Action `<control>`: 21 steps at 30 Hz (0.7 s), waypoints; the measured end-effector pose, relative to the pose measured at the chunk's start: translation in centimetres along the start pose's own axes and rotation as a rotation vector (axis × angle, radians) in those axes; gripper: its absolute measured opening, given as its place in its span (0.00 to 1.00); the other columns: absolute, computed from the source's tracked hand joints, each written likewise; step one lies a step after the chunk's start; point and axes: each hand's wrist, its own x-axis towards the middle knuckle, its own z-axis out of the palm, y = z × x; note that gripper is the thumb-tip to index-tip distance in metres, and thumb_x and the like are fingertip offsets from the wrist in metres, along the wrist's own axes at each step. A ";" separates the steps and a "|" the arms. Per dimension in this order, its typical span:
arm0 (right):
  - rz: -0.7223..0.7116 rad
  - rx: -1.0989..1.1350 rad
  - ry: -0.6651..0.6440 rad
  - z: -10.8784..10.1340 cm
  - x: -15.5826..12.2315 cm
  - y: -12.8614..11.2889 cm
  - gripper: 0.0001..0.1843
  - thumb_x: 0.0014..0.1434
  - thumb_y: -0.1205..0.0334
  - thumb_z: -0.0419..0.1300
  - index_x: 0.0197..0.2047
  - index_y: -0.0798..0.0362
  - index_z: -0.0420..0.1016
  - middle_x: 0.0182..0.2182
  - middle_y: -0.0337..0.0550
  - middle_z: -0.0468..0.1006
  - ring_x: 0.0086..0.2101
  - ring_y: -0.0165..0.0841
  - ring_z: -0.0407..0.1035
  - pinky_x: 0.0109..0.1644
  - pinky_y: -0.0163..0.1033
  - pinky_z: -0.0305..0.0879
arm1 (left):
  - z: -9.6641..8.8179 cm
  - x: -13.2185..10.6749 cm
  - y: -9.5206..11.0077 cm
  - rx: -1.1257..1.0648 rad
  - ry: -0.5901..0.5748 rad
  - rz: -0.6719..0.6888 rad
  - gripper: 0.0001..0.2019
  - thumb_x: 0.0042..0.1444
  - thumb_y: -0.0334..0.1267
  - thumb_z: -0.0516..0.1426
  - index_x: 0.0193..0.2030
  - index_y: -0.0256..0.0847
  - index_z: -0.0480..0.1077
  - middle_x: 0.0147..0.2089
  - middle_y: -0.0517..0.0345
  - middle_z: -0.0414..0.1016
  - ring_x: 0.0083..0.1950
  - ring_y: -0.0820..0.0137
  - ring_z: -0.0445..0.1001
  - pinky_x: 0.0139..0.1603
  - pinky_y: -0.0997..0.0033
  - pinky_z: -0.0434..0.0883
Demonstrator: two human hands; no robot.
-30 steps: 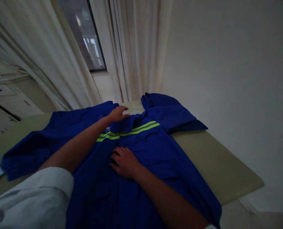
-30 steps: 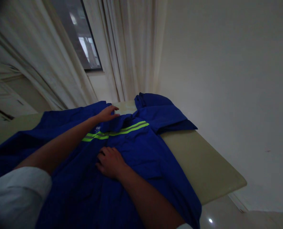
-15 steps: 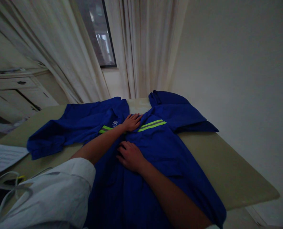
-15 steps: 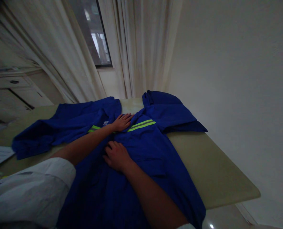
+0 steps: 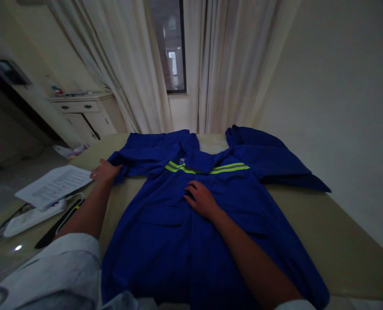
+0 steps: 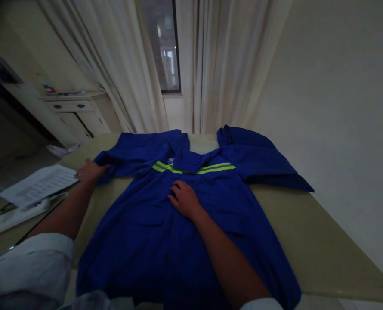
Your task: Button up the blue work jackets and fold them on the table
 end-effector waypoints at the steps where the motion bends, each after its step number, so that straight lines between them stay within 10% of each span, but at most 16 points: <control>1: -0.001 0.005 0.003 -0.1 0.0 0.1 0.14 0.68 0.60 0.64 0.55 0.54 0.78 0.55 0.53 0.75 0.54 0.41 0.71 0.61 0.50 0.69 | -1.0 0.2 -0.6 -0.019 -0.068 -0.007 0.38 0.46 0.44 0.69 0.64 0.41 0.63 0.66 0.36 0.71 0.71 0.24 0.59 0.63 0.25 0.57; 4: 0.005 0.067 0.032 -0.3 0.0 0.3 0.14 0.68 0.59 0.63 0.56 0.54 0.77 0.55 0.53 0.75 0.55 0.41 0.71 0.63 0.49 0.68 | -3.8 0.5 1.1 -0.133 -0.120 0.080 0.29 0.46 0.36 0.68 0.56 0.37 0.70 0.61 0.41 0.74 0.69 0.32 0.64 0.65 0.32 0.60; 8: 0.080 0.296 0.134 -0.3 0.1 0.4 0.29 0.65 0.48 0.67 0.64 0.53 0.71 0.57 0.55 0.75 0.57 0.43 0.71 0.66 0.53 0.66 | -5.7 -0.3 9.0 -0.336 -0.222 0.238 0.31 0.57 0.40 0.65 0.66 0.37 0.64 0.57 0.46 0.77 0.59 0.52 0.75 0.60 0.49 0.71; 13: 0.267 0.882 0.420 -1.3 1.4 1.2 0.54 0.51 0.28 0.69 0.71 0.47 0.60 0.63 0.58 0.73 0.60 0.48 0.72 0.63 0.59 0.70 | -4.3 -5.4 17.6 -0.750 -0.905 0.678 0.32 0.61 0.55 0.64 0.67 0.45 0.66 0.53 0.49 0.79 0.51 0.61 0.81 0.53 0.57 0.76; 16: 0.480 1.247 0.760 -3.7 1.9 3.7 0.42 0.53 0.29 0.68 0.63 0.41 0.68 0.57 0.47 0.79 0.54 0.44 0.76 0.56 0.57 0.76 | -1.6 -7.9 17.8 -0.599 -1.081 0.828 0.36 0.54 0.61 0.66 0.64 0.44 0.70 0.58 0.45 0.78 0.56 0.53 0.80 0.56 0.53 0.75; 21: 0.993 1.354 1.118 -8.2 1.8 8.5 0.25 0.51 0.61 0.73 0.51 0.46 0.74 0.36 0.36 0.83 0.37 0.37 0.79 0.47 0.53 0.80 | 6.1 -9.5 11.0 -0.089 -0.634 0.789 0.68 0.29 0.55 0.77 0.77 0.41 0.53 0.78 0.27 0.52 0.76 0.30 0.54 0.70 0.36 0.61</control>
